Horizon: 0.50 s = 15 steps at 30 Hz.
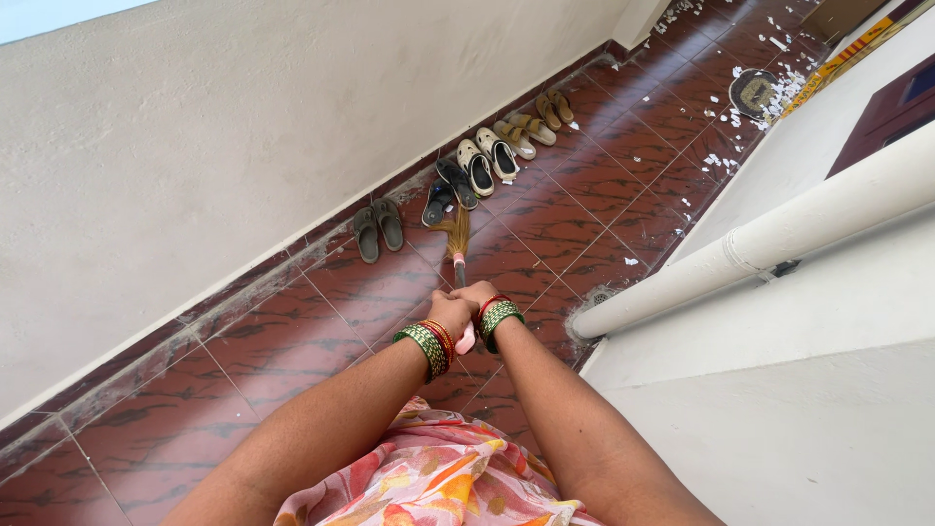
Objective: The person sweeps debris and paper scraps along a tiled balcony and hallway using a short broom.
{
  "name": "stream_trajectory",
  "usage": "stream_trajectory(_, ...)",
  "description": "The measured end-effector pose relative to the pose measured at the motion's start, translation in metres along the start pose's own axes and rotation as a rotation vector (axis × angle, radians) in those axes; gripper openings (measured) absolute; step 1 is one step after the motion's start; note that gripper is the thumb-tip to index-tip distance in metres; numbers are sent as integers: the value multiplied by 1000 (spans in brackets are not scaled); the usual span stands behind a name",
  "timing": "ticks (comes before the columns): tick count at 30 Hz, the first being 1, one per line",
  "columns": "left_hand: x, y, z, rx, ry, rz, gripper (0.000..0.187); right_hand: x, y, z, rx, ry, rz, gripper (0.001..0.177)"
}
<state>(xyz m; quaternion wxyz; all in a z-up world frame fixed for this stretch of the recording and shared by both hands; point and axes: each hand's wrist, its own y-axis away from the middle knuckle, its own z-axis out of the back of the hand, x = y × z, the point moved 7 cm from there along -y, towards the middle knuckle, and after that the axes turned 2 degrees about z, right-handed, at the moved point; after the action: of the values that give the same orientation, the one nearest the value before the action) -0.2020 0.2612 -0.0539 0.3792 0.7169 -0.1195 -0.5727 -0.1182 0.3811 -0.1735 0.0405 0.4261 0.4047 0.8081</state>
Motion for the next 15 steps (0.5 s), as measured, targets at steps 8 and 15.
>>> stream_trajectory(8,-11,11,-10,23,27,114,69,1,5,3,-26,-146,-66,36)
stream_trajectory(15,-16,-23,-12,67,-48,45,66,28,44,19,-126,-180,-96,36)
